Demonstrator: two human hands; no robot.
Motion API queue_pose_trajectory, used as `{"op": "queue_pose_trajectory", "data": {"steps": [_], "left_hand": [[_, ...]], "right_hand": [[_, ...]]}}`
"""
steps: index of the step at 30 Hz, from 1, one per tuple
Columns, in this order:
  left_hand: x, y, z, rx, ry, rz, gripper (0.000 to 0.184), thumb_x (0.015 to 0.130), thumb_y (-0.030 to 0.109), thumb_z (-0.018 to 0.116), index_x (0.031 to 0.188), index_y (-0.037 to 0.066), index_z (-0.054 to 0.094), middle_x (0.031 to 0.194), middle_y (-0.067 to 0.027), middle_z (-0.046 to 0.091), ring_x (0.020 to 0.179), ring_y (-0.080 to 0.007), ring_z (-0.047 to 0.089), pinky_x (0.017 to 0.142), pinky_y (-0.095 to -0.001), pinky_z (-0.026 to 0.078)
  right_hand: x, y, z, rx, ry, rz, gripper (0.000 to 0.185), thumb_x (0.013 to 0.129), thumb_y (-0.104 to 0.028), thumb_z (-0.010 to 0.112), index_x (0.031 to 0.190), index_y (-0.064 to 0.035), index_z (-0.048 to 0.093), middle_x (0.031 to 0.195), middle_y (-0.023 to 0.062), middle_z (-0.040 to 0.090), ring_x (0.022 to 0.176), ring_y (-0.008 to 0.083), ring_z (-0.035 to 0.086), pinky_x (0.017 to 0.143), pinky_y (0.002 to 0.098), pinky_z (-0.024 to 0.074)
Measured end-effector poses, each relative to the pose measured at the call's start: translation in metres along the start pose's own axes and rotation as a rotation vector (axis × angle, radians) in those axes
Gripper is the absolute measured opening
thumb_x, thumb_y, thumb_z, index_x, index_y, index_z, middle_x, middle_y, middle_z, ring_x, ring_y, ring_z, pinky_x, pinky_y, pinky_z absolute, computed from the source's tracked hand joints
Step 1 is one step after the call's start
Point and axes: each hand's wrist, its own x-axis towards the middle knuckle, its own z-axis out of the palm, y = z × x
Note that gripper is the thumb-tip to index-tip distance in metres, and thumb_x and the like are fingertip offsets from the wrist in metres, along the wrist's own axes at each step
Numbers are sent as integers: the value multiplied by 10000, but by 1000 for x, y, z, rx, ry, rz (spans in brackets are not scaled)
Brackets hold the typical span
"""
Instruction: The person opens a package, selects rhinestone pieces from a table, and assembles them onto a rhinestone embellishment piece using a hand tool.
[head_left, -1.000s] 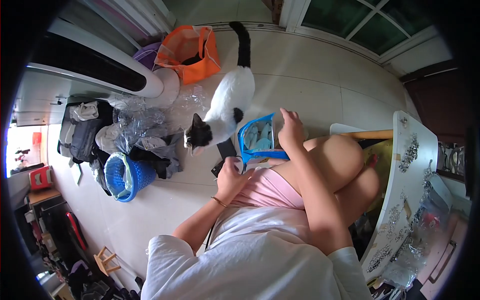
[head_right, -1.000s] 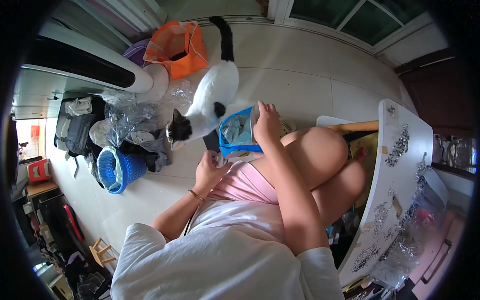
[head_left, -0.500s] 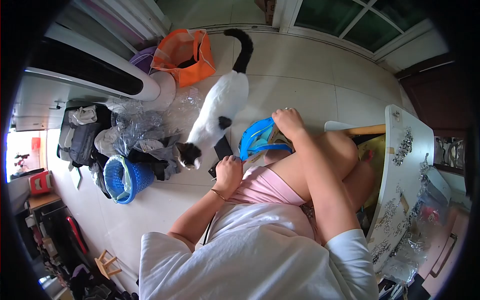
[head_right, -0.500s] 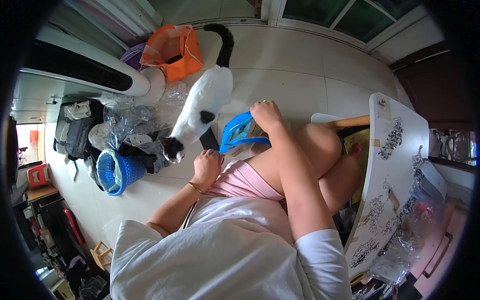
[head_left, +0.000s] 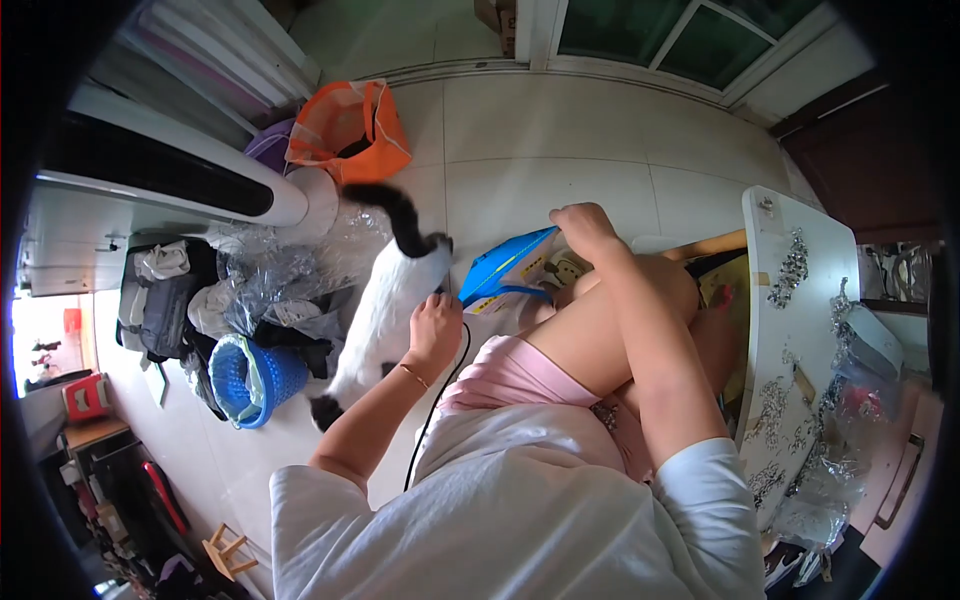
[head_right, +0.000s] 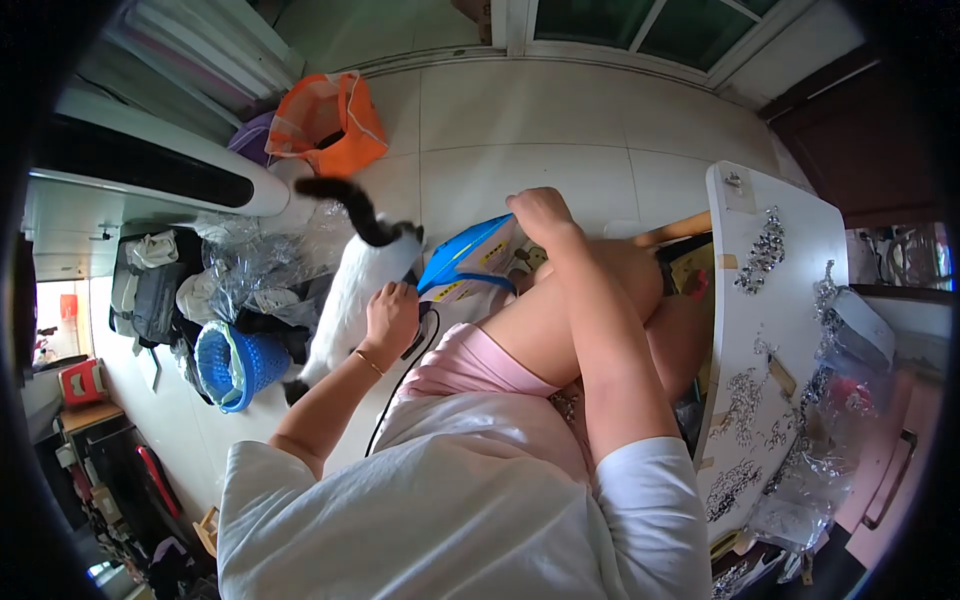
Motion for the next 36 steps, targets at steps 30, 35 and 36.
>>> {"op": "queue_pose_trajectory", "data": {"steps": [30,35,36], "left_hand": [[137,51,-32,-175,399,210,22,654,80,605,660,67,589,693,-73,586,719,-245,563,777,-342,406],[135,36,-26,-195,486,271,77,724,85,588,653,61,572,677,-85,576,675,-270,552,754,-366,417],[133,34,-25,-187,489,271,86,732,92,589,653,61,572,673,-85,576,674,-270,552,759,-365,417]], "right_hand": [[-12,-35,-17,141,291,-142,79,771,-113,500,773,-96,577,789,67,592,780,228,614,767,346,451],[-9,-36,-19,124,307,-116,75,772,-103,495,797,-91,564,811,71,591,779,235,614,760,347,456],[-10,-36,-20,140,299,-113,79,775,-105,495,802,-87,567,824,75,595,786,239,614,758,350,459]]}}
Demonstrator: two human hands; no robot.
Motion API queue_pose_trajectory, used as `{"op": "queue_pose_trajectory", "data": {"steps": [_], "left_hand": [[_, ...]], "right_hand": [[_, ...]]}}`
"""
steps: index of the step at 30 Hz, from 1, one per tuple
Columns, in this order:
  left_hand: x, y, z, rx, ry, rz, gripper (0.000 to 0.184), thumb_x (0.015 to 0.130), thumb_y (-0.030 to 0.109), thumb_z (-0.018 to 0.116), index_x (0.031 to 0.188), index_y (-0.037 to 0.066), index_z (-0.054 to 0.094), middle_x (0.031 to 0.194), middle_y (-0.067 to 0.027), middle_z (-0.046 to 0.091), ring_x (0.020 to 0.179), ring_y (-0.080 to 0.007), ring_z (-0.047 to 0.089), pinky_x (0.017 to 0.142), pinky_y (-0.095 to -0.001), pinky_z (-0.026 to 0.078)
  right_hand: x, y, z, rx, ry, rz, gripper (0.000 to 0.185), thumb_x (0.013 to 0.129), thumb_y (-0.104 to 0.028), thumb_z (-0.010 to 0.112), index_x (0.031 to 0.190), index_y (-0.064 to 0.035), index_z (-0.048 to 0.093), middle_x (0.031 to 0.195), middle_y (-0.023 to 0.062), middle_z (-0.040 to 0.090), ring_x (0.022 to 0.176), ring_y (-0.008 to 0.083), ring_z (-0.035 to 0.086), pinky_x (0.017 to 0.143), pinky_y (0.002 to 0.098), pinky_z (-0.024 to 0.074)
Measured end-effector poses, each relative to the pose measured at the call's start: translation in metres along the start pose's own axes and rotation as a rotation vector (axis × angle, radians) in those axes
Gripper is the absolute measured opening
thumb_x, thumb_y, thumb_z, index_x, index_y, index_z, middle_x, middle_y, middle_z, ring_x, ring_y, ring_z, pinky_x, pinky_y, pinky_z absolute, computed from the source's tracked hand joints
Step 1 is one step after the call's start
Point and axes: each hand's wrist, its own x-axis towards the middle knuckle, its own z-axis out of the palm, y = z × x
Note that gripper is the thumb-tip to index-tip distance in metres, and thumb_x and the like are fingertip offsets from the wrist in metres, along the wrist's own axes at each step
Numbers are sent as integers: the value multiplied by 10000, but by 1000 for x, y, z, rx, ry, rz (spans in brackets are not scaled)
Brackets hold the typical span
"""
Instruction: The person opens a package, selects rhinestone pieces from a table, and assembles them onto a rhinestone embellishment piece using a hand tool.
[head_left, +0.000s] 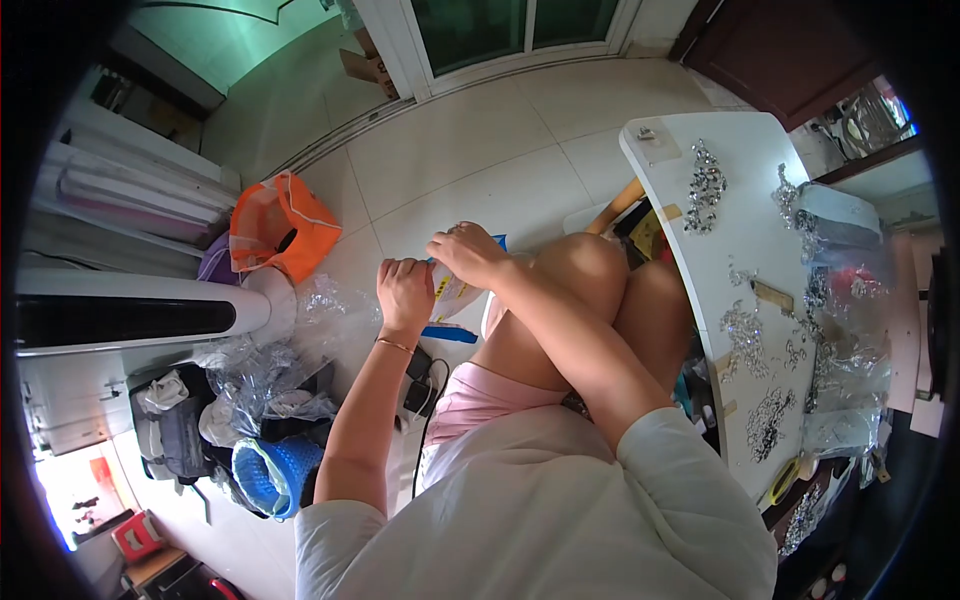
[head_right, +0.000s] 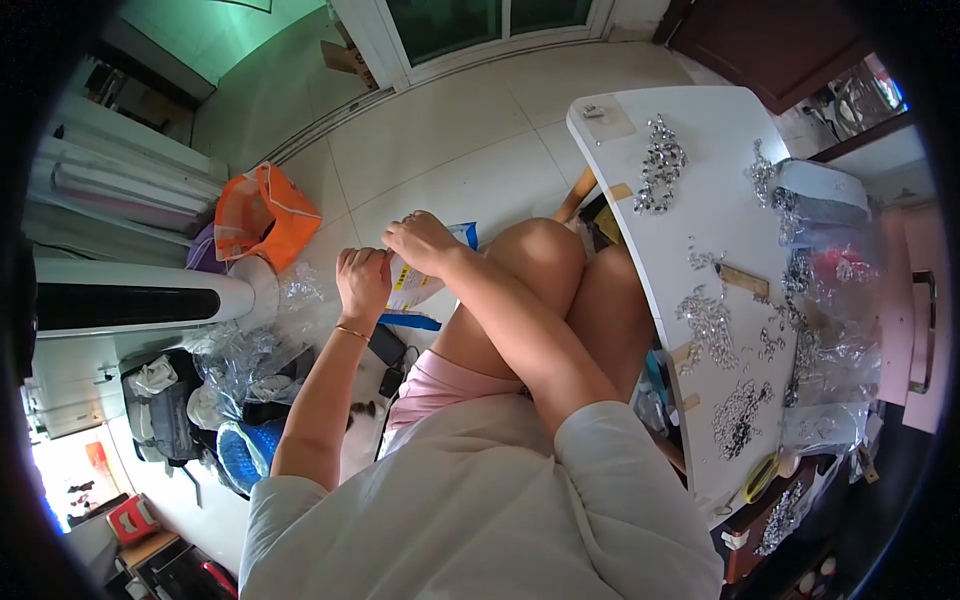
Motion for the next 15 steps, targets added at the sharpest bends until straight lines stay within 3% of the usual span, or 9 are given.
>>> {"op": "queue_pose_trajectory", "data": {"steps": [7,15], "left_hand": [[-45,-26,1,113,-100,-43,141,774,143,584,657,64,579,665,-95,577,681,-269,559,814,-387,405],[-92,-49,-7,201,-222,-136,96,750,153,601,694,75,605,672,-80,582,713,-253,573,869,-398,381]], "right_hand": [[-3,6,-4,81,16,91,84,761,-90,495,803,-66,564,834,103,595,783,276,605,712,369,482],[-4,5,3,87,17,16,87,738,-65,508,812,-61,554,839,101,592,776,278,604,687,371,491]]}}
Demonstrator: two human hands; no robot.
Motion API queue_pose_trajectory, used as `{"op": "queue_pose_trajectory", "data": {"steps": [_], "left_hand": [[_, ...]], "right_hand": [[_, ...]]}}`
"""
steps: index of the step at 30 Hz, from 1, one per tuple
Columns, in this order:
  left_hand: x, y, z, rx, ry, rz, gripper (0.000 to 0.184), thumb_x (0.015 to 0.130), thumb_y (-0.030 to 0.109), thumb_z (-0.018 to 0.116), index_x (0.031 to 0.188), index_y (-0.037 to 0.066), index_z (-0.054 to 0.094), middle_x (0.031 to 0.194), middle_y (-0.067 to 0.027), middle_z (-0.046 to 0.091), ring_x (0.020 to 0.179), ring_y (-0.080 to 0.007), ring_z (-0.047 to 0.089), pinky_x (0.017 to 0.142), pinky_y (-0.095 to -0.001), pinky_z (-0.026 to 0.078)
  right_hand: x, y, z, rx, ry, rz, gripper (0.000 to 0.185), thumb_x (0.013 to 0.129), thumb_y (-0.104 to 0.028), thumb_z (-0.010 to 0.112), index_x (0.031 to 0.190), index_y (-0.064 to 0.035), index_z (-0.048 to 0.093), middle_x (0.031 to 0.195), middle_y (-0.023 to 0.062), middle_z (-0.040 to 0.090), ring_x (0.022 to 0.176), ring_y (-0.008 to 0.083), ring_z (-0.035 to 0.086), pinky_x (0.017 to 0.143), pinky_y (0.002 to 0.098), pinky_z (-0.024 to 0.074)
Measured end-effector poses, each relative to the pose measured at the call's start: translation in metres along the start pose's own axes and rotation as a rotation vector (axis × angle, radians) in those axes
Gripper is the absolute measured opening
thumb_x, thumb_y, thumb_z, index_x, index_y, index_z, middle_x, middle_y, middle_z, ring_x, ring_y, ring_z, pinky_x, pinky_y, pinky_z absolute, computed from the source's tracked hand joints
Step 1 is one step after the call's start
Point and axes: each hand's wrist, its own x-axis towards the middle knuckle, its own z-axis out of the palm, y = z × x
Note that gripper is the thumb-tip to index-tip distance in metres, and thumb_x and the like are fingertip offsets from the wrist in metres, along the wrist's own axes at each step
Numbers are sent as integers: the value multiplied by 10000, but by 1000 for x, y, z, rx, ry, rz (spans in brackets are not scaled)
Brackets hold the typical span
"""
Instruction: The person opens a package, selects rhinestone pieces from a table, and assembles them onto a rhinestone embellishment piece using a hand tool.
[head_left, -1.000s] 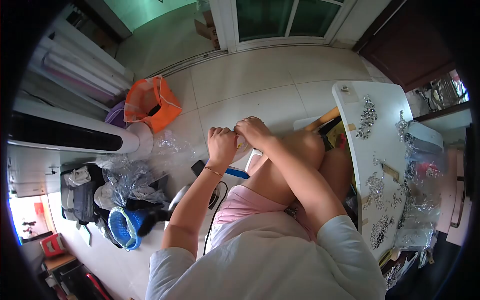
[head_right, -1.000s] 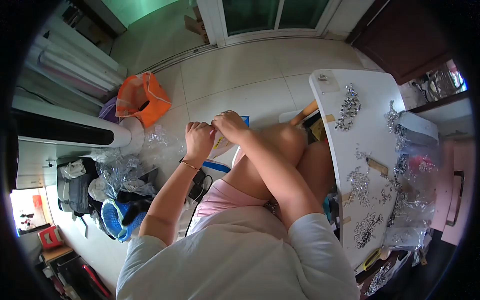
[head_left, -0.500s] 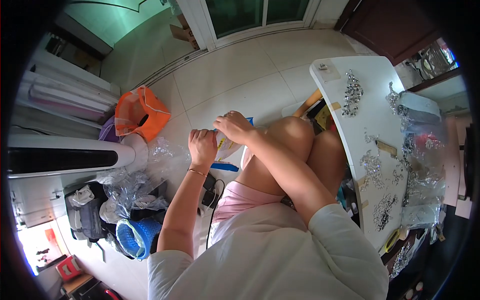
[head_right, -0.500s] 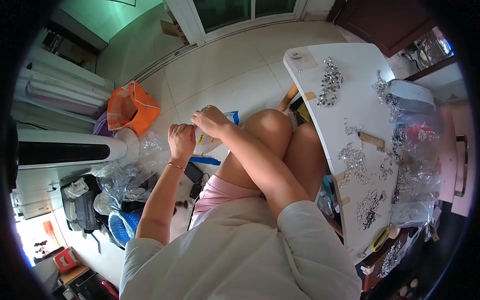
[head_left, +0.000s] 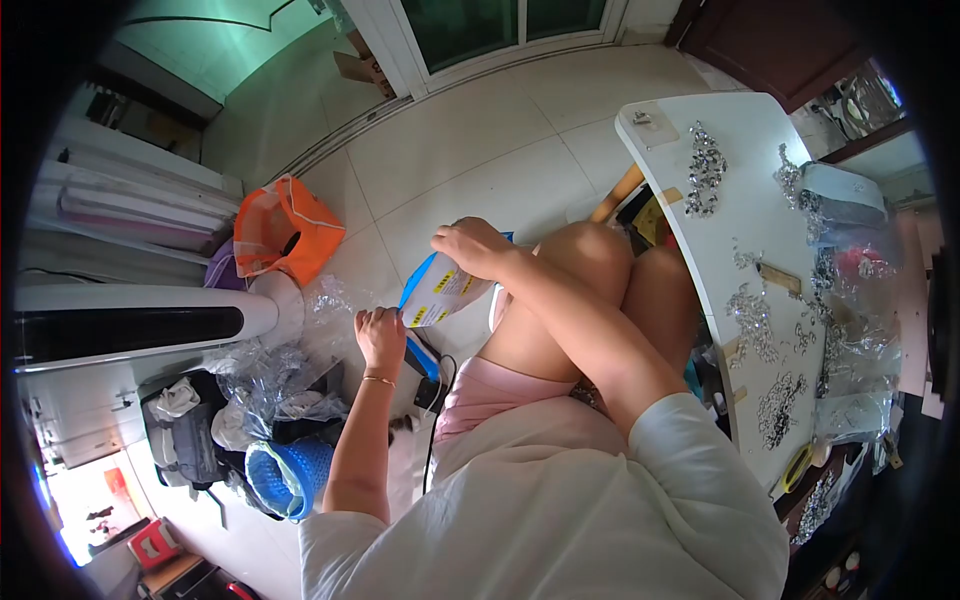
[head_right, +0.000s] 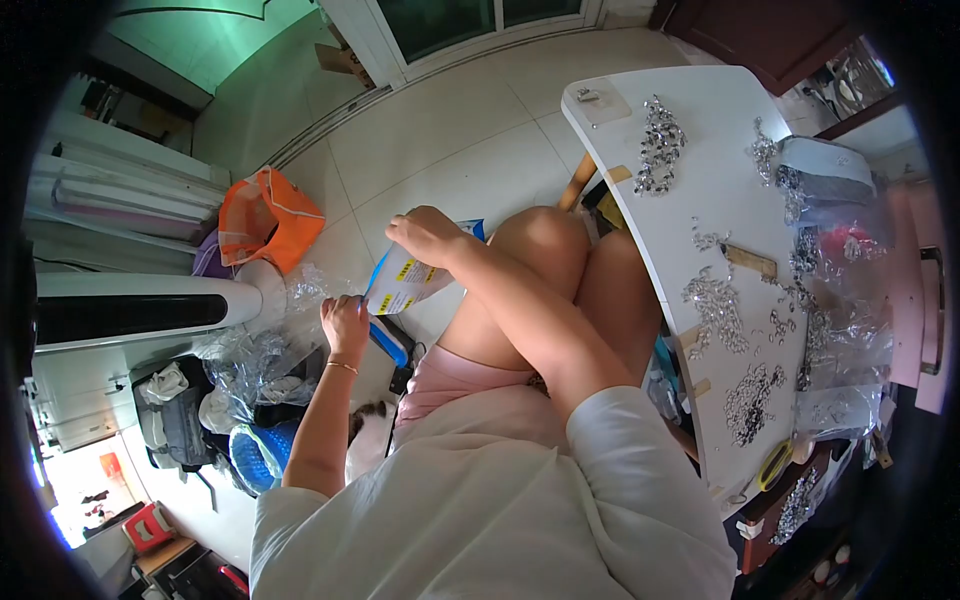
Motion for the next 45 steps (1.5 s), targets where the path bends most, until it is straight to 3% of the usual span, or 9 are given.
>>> {"op": "queue_pose_trajectory", "data": {"steps": [21,27,28,31,34,37,38,41,45], "left_hand": [[-25,-29,1,155,-98,-55,151,766,208,585,679,89,618,719,-69,605,721,-246,572,863,-401,373],[14,-26,-18,234,-11,-34,106,739,171,594,683,91,634,733,-76,622,721,-213,568,819,-379,380],[14,-26,-15,275,-1,-53,131,767,181,586,695,81,631,732,-88,625,696,-234,570,812,-386,385],[12,-28,12,286,-232,-30,151,801,209,573,788,76,645,680,-94,626,688,-274,587,855,-402,375],[27,10,-20,224,-365,-109,297,832,268,548,1059,83,602,953,-130,637,728,-270,610,880,-418,371],[37,38,-34,496,210,-104,561,842,389,521,1303,89,410,1274,-142,472,877,-259,594,892,-418,369],[46,50,-46,233,287,-32,617,840,422,510,1332,85,351,1320,-143,409,952,-267,557,910,-423,357],[80,113,-104,-509,438,136,721,842,485,475,1388,78,240,1411,-148,280,1118,-287,466,954,-434,322],[89,162,-155,-1454,237,-42,668,864,471,429,1379,79,261,1414,-161,267,1176,-297,399,993,-443,278]], "right_hand": [[5,19,13,119,42,139,92,772,-121,463,809,-95,543,880,104,566,814,294,583,676,399,470],[0,16,-20,431,88,643,183,819,-183,436,846,-95,594,958,126,589,875,297,582,786,405,471],[5,26,-4,102,139,409,155,815,-163,477,852,-93,611,924,138,608,837,293,591,787,435,450],[2,18,-9,160,98,522,163,828,-131,476,871,-33,600,965,150,600,794,283,596,786,440,450],[-11,-1,-42,275,204,753,227,817,-95,437,771,-48,654,877,147,635,851,303,604,825,405,448],[9,7,20,659,644,1240,252,856,-241,499,977,-35,576,1014,172,588,914,338,582,855,417,420],[14,13,32,1027,349,1296,318,864,-281,501,1063,-33,522,1070,185,574,1039,343,537,853,405,426],[27,-38,41,1652,193,970,418,866,-377,458,1156,-76,483,1146,163,528,1128,308,467,912,430,376],[-15,-129,-95,957,636,238,415,879,-369,424,1208,-118,456,1207,137,478,1172,268,423,964,418,332]]}}
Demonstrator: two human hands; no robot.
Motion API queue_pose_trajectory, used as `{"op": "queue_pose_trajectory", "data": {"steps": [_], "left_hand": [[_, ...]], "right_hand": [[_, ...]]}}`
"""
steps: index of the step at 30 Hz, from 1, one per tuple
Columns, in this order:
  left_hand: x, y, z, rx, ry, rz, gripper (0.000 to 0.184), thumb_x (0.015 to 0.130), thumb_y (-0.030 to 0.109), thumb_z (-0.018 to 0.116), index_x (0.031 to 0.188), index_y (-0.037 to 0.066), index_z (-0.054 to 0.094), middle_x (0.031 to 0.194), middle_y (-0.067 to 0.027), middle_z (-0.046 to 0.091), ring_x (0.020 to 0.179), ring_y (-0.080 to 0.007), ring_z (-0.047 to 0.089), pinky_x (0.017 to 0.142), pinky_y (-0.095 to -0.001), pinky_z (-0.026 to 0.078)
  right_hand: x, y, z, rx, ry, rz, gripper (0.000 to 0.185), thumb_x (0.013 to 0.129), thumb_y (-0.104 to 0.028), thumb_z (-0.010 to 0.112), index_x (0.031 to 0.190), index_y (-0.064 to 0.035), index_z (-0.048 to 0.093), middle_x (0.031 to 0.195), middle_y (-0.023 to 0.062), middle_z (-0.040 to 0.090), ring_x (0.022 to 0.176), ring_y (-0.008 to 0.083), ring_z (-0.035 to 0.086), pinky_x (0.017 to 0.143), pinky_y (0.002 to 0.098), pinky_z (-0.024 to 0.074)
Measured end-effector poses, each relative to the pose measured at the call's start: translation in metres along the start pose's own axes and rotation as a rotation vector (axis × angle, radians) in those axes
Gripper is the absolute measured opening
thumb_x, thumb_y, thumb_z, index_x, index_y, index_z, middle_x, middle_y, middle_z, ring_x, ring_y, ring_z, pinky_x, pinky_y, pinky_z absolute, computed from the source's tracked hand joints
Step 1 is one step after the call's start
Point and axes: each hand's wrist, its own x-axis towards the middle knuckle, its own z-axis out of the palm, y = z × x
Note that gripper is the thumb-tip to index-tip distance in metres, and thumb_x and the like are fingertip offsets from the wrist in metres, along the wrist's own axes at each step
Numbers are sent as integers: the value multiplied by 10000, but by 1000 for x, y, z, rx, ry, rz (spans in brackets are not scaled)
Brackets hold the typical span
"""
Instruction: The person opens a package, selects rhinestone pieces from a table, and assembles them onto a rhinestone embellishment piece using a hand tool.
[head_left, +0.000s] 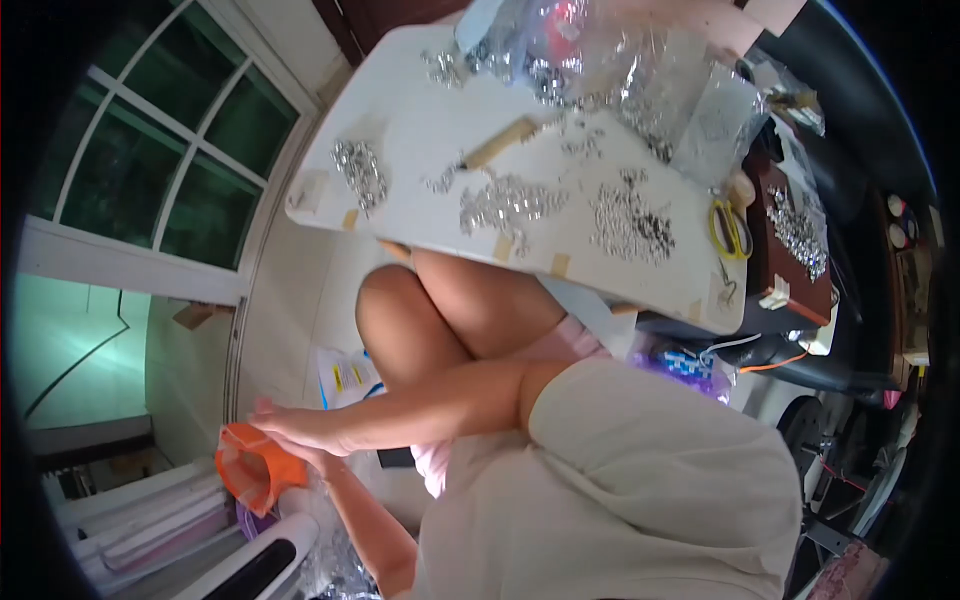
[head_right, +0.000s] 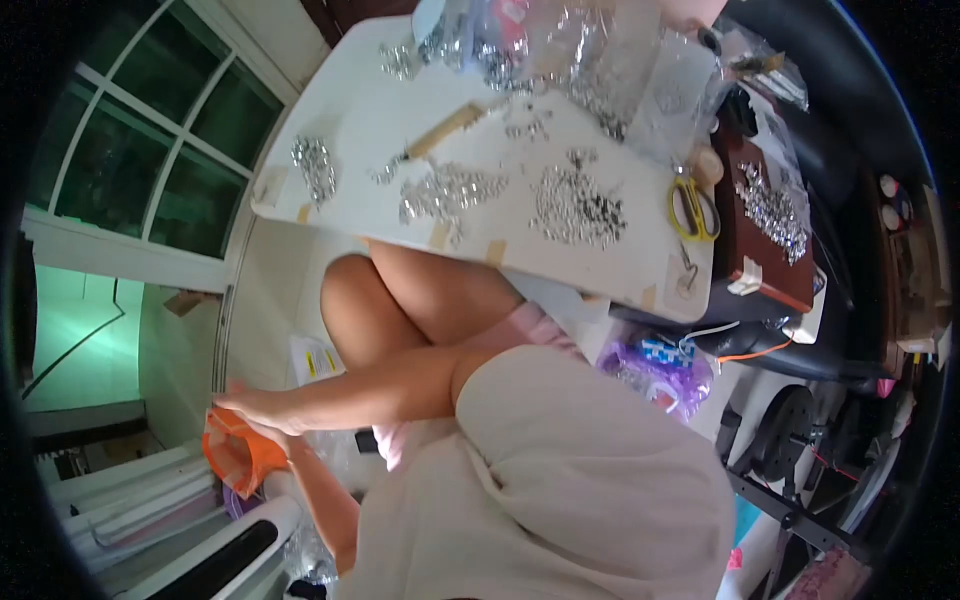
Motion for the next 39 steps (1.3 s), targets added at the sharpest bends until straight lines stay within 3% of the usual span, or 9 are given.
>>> {"op": "queue_pose_trajectory", "data": {"steps": [4,9,11,14,16,18,20,30,39], "left_hand": [[-3,21,6,-762,-252,-425,620,887,457,383,1369,80,282,1417,-174,254,1235,-307,332,1032,-451,233],[-11,50,-3,-1061,-541,-489,569,914,439,325,1356,81,307,1421,-190,239,1308,-320,249,1080,-462,177],[-12,51,-14,-1246,-658,-283,438,933,332,358,1269,63,437,1284,-195,446,1241,-328,358,1036,-424,266],[-9,18,-24,-768,-697,-324,419,926,358,356,1154,57,539,1096,-128,588,994,-266,558,869,-388,428],[-40,32,23,267,-690,-200,260,869,240,475,964,55,631,973,-86,629,809,-199,593,710,-351,466],[-70,9,45,409,-928,-247,143,750,93,559,847,70,662,907,-76,628,801,-200,580,691,-343,454],[-92,-4,66,547,-1070,455,218,675,18,581,865,91,662,832,-58,584,805,-215,545,705,-326,440],[-112,-46,75,575,-1307,678,116,695,103,607,810,99,622,845,-37,542,871,-206,516,775,-331,417],[-86,10,78,-12,-794,-133,167,724,-31,685,877,6,630,873,-69,639,847,-129,600,761,-245,485]], "right_hand": [[-27,-58,-22,-603,193,-502,422,891,-361,390,1260,-160,429,1268,112,428,1217,229,379,1016,407,287],[-61,9,-125,-976,-94,-7,234,812,-145,506,1027,-106,587,1056,89,581,949,246,553,830,366,420],[-100,6,-149,-1197,349,254,142,817,-180,538,778,-54,589,831,115,593,758,279,548,668,359,427],[-152,-56,-196,-650,-9,438,201,834,-168,540,710,-11,558,641,117,545,678,318,516,622,370,426],[-192,-68,-200,-775,59,379,171,814,-138,548,696,-14,554,664,124,554,683,323,515,631,391,423],[-229,-56,-191,-806,317,263,114,779,-104,563,707,-16,566,683,129,562,694,331,523,644,400,425],[-255,-64,-186,-844,315,339,80,752,-95,564,741,-17,578,722,138,572,715,342,537,676,416,428],[-252,-83,-156,-764,333,458,302,737,-14,527,1026,-44,608,855,139,604,802,323,566,739,400,453],[-211,-78,-157,14,513,221,285,757,-60,632,1039,-27,606,921,107,608,824,225,575,745,301,445]]}}
